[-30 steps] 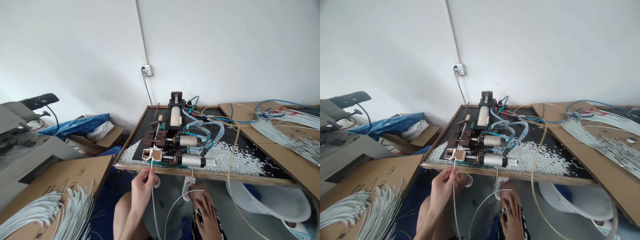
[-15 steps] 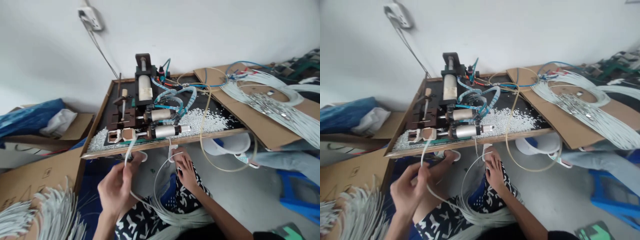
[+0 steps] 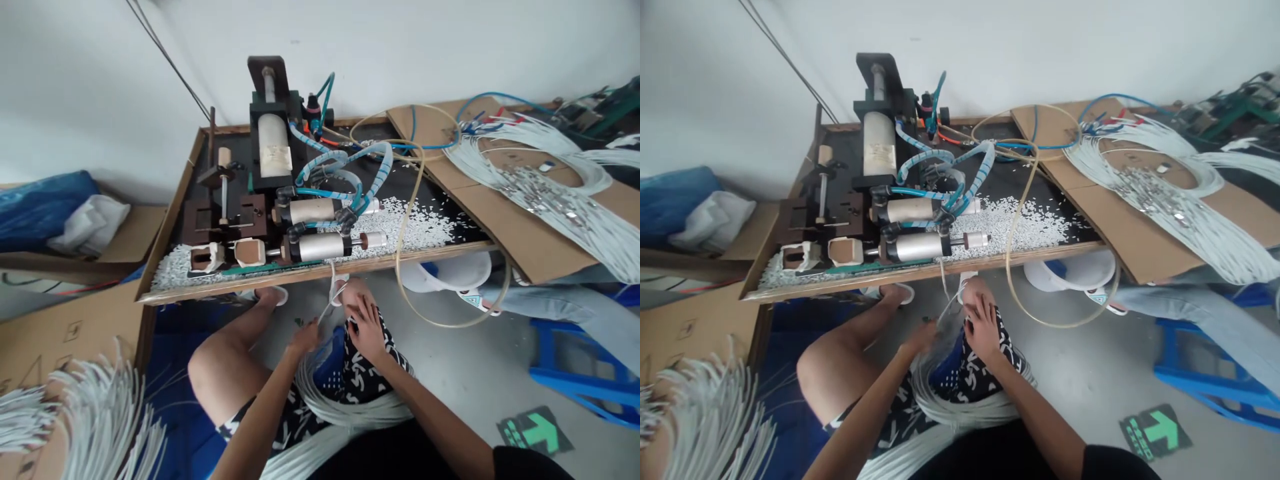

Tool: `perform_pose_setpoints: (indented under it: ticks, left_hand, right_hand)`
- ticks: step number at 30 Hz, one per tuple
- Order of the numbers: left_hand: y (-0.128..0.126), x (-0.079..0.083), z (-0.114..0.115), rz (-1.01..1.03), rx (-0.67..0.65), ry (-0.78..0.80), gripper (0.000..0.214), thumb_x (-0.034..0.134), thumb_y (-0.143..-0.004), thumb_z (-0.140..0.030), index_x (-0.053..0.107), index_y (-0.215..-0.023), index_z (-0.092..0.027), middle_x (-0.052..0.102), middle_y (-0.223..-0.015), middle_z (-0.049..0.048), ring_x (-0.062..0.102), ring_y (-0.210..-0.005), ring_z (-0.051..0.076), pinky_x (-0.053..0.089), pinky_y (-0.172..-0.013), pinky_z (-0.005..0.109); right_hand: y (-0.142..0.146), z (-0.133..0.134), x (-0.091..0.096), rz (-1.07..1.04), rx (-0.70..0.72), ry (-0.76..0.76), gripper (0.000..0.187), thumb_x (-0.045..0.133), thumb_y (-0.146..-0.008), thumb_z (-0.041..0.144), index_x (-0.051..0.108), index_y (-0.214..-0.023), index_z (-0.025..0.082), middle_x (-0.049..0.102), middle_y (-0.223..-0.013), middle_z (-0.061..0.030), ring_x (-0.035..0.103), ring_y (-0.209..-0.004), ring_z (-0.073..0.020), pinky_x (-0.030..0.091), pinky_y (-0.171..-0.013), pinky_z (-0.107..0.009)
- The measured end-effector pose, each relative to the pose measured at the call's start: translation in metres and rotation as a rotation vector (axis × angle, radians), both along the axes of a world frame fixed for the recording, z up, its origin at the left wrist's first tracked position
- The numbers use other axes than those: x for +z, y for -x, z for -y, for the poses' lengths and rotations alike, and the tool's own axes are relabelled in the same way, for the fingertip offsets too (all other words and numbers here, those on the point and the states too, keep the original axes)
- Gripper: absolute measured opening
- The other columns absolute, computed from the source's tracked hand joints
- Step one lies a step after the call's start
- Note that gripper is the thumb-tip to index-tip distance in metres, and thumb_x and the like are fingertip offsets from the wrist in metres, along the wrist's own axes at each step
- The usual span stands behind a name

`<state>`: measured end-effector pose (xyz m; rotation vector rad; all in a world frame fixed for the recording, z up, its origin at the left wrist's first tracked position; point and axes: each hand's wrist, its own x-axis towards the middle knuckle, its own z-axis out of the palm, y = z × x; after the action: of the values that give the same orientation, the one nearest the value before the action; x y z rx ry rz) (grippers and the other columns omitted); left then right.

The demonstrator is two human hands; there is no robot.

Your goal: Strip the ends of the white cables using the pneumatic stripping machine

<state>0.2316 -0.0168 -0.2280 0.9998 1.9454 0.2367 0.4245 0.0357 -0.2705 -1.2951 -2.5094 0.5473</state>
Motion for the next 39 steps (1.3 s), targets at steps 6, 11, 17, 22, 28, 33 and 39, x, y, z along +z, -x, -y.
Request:
perform_pose_setpoints:
  ticks: [6, 11, 17, 22, 28, 33, 39]
  left_hand:
    - [0.01, 0.001, 0.036, 0.048, 0.188, -0.026, 0.03, 0.07, -0.092, -0.032, 0.066, -0.117, -0.016, 0.066, -0.127, 0.0103, 0.062, -0.118, 0.028, 0.045, -0.106, 0.055]
    - [0.012, 0.051, 0.083, 0.17, 0.472, -0.268, 0.022, 0.071, -0.086, -0.031, 0.074, -0.105, -0.021, 0.074, -0.116, 0.0098, 0.066, -0.113, 0.027, 0.047, -0.103, 0.037]
    - [-0.015, 0.103, 0.168, 0.121, 1.077, -0.462, 0.035, 0.067, -0.079, -0.048, 0.073, -0.095, -0.017, 0.068, -0.071, 0.001, 0.064, -0.073, 0.018, 0.05, -0.075, 0.028]
    - [-0.05, 0.084, 0.242, 0.147, 1.632, -0.351, 0.039, 0.068, -0.061, -0.049, 0.067, -0.081, -0.016, 0.048, -0.056, -0.0076, 0.047, -0.05, 0.01, 0.04, -0.054, 0.025]
    - [-0.1, 0.071, 0.284, 0.405, 1.834, -0.136, 0.036, 0.078, -0.052, -0.04, 0.065, -0.072, -0.014, 0.056, -0.059, -0.0025, 0.054, -0.049, 0.011, 0.042, -0.053, 0.026]
    - [-0.118, 0.071, 0.282, 0.522, 1.851, -0.167, 0.032, 0.078, -0.054, -0.039, 0.063, -0.067, -0.014, 0.066, -0.064, 0.0041, 0.06, -0.054, 0.014, 0.042, -0.055, 0.026]
    - [-0.126, 0.074, 0.285, 0.562, 1.922, -0.239, 0.034, 0.077, -0.059, -0.038, 0.066, -0.079, -0.013, 0.064, -0.064, 0.0002, 0.06, -0.054, 0.012, 0.042, -0.057, 0.025]
  right_hand:
    - [-0.005, 0.001, 0.0, -0.044, -0.016, 0.053, 0.04, 0.049, -0.096, 0.022, 0.063, -0.134, 0.02, 0.036, -0.164, -0.0143, 0.029, -0.152, -0.0353, 0.029, -0.122, -0.059]
    - [-0.013, -0.001, 0.003, -0.099, -0.024, 0.146, 0.036, 0.048, -0.097, 0.024, 0.066, -0.126, 0.014, 0.036, -0.162, -0.019, 0.027, -0.153, -0.0396, 0.025, -0.12, -0.065]
    - [0.0, 0.039, 0.065, -0.18, 0.361, 0.481, 0.028, 0.038, -0.103, 0.028, 0.063, -0.109, 0.017, 0.075, -0.114, -0.0106, 0.069, -0.111, -0.0186, 0.052, -0.101, -0.033]
    - [0.018, 0.108, 0.112, 0.008, 0.921, 0.627, 0.014, 0.062, -0.094, 0.034, 0.065, -0.09, 0.022, 0.077, -0.089, -0.0008, 0.074, -0.086, -0.0217, 0.054, -0.087, -0.036]
    - [0.034, 0.152, 0.109, 0.291, 1.058, 0.514, 0.03, 0.069, -0.088, 0.035, 0.064, -0.107, 0.012, 0.072, -0.109, -0.0161, 0.07, -0.102, -0.0353, 0.052, -0.095, -0.054]
    - [0.041, 0.162, 0.111, 0.408, 1.079, 0.448, 0.04, 0.068, -0.088, 0.032, 0.059, -0.119, 0.008, 0.073, -0.112, -0.0209, 0.071, -0.103, -0.0363, 0.057, -0.083, -0.045]
    - [0.054, 0.156, 0.112, 0.4, 1.12, 0.455, 0.021, 0.07, -0.082, 0.037, 0.067, -0.092, 0.019, 0.079, -0.091, -0.0134, 0.075, -0.086, -0.0343, 0.046, -0.067, -0.035]
